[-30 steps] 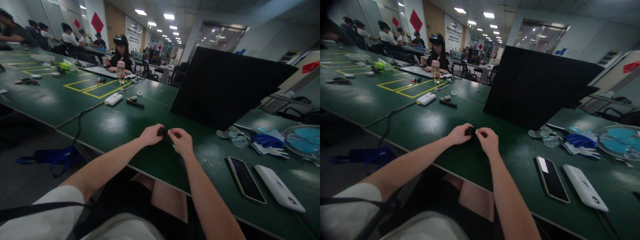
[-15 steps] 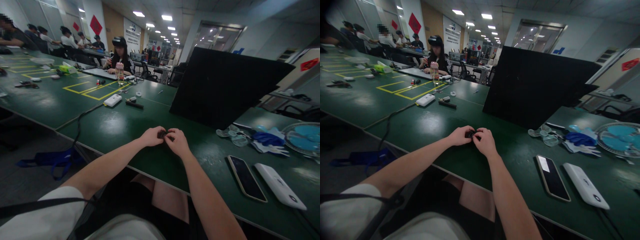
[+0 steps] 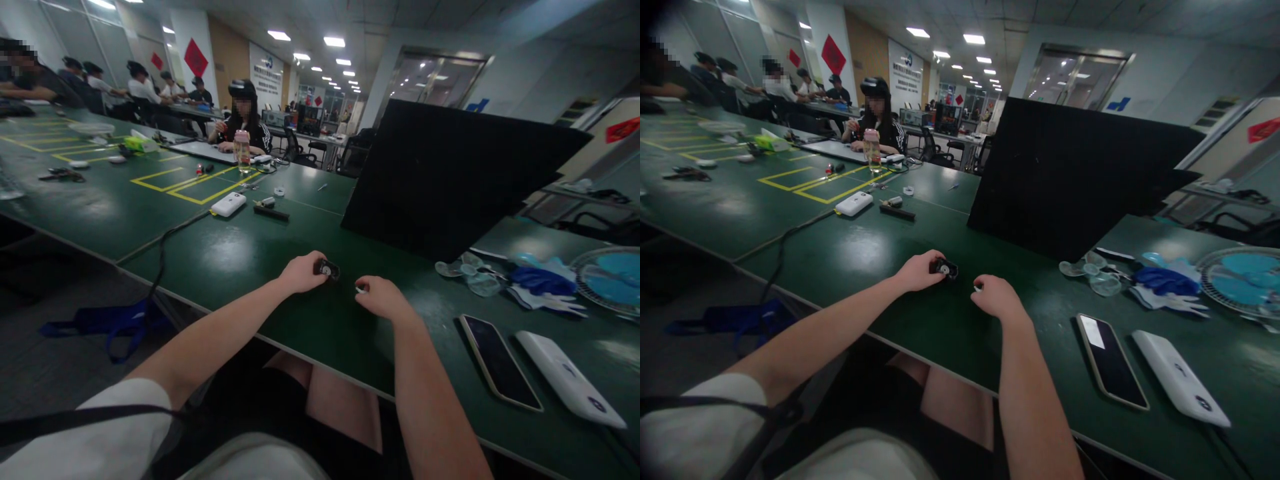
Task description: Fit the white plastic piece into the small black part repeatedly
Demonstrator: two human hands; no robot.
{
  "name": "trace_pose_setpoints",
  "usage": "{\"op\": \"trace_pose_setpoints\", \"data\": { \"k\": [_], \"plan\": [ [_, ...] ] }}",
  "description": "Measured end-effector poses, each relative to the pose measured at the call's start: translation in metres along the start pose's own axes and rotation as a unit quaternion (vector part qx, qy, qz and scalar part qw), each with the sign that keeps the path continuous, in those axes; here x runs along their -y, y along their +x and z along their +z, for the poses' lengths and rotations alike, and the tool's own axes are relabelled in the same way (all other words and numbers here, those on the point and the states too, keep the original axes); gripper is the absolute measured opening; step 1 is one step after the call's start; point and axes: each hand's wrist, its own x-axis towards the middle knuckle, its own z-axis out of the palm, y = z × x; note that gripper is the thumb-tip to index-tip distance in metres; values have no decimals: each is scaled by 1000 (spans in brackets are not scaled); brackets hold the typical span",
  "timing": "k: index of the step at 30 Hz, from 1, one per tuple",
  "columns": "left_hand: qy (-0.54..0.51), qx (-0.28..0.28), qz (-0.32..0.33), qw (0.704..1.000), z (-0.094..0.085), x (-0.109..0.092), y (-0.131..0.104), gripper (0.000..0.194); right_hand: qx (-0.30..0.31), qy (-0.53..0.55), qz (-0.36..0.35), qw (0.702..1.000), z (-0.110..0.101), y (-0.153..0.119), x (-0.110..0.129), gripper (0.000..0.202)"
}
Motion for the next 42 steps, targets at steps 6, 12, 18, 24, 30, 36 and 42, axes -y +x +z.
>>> {"op": "trace_pose_setpoints", "data": {
  "k": [6,12,18,24,30,36,42],
  "plan": [
    [-10,29,21,999,3,1,3,48,-145,184,-47,971,10,0,14,25],
    [4,34,19,999,3,-2,3,48,-201,287,-86,933,28,2,30,28],
    [-1,41,25,999,1,-2,3,49,-156,247,-68,954,29,2,32,26],
    [-1,45,15,999,2,-3,4,49,-181,178,-66,965,27,5,29,23],
    [-8,56,12,998,1,-5,2,48,-176,282,-45,942,22,7,21,46],
    [-37,119,67,990,-2,-8,-1,49,-193,405,136,883,15,15,-2,74],
    [-57,131,74,987,-1,-9,-3,50,-174,415,175,876,16,17,-7,67]
  ]
}}
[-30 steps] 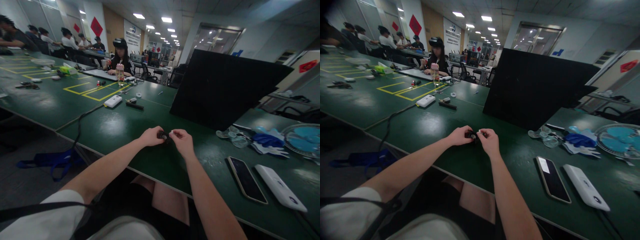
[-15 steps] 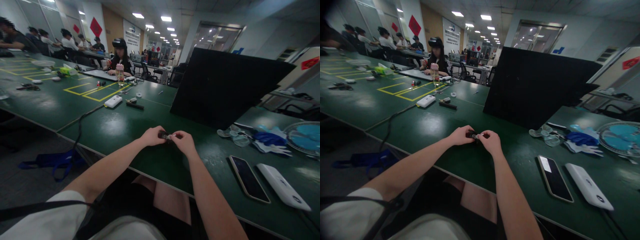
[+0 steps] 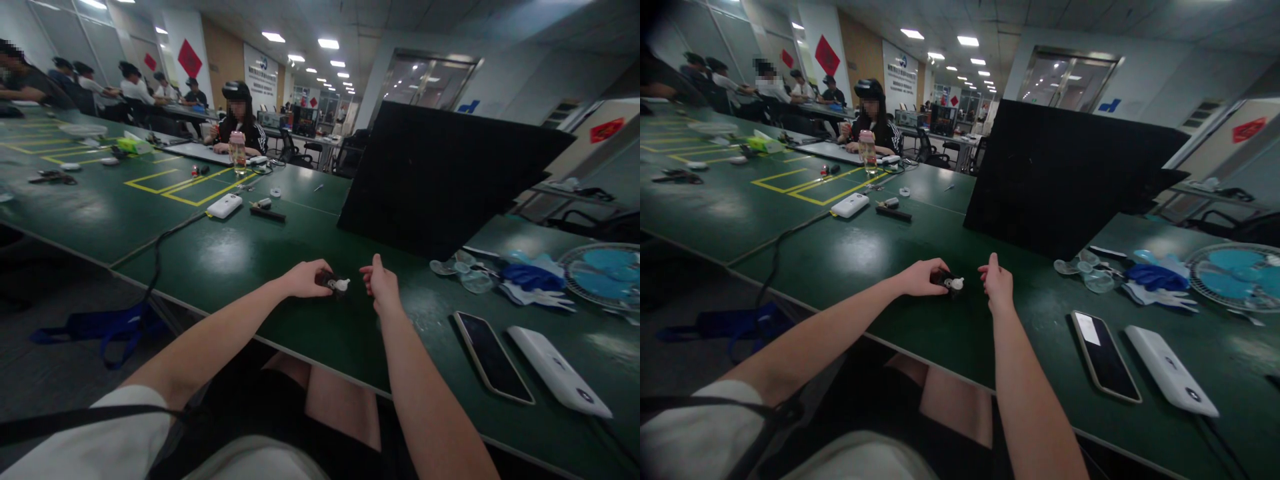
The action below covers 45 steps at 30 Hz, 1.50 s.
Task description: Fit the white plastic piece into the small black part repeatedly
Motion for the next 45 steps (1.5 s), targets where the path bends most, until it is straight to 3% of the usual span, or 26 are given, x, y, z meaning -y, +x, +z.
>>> {"op": "trace_pose_setpoints", "data": {
  "k": [5,8,11,15,19,21,23,26,29,33,38,42,45],
  "plan": [
    [66,-78,-8,995,-10,12,-1,47,1,-5,-11,1000,0,5,-5,66],
    [109,-141,-77,981,-39,31,-7,54,2,-3,-9,1000,-1,6,-5,64],
    [221,-160,-122,954,-79,52,-22,54,4,0,9,1000,0,5,-4,62],
    [383,-158,-57,908,-122,74,-48,47,12,9,7,1000,0,4,-3,59],
    [445,-117,38,887,-138,86,-67,49,13,6,5,1000,-1,7,-5,58],
    [451,-103,53,885,-139,91,-73,52,19,7,3,1000,-2,8,-6,58],
    [436,-134,31,889,-138,96,-76,53,24,7,2,1000,-2,8,-7,59],
    [350,-268,-89,893,-136,108,-74,50,21,5,2,1000,-1,7,-7,61],
    [192,-387,-226,873,-136,122,-62,49,13,1,8,1000,0,5,-5,60],
    [32,-441,-248,862,-132,132,-33,48,11,5,11,1000,0,4,-4,57],
    [-56,-385,-226,893,-109,126,1,46,11,21,17,1000,-2,2,-3,57],
    [28,-305,-206,929,-77,104,16,45,1,44,21,999,0,-3,0,58],
    [123,-204,-167,957,-48,73,24,46,-11,70,8,997,-1,-6,2,62]
  ]
}}
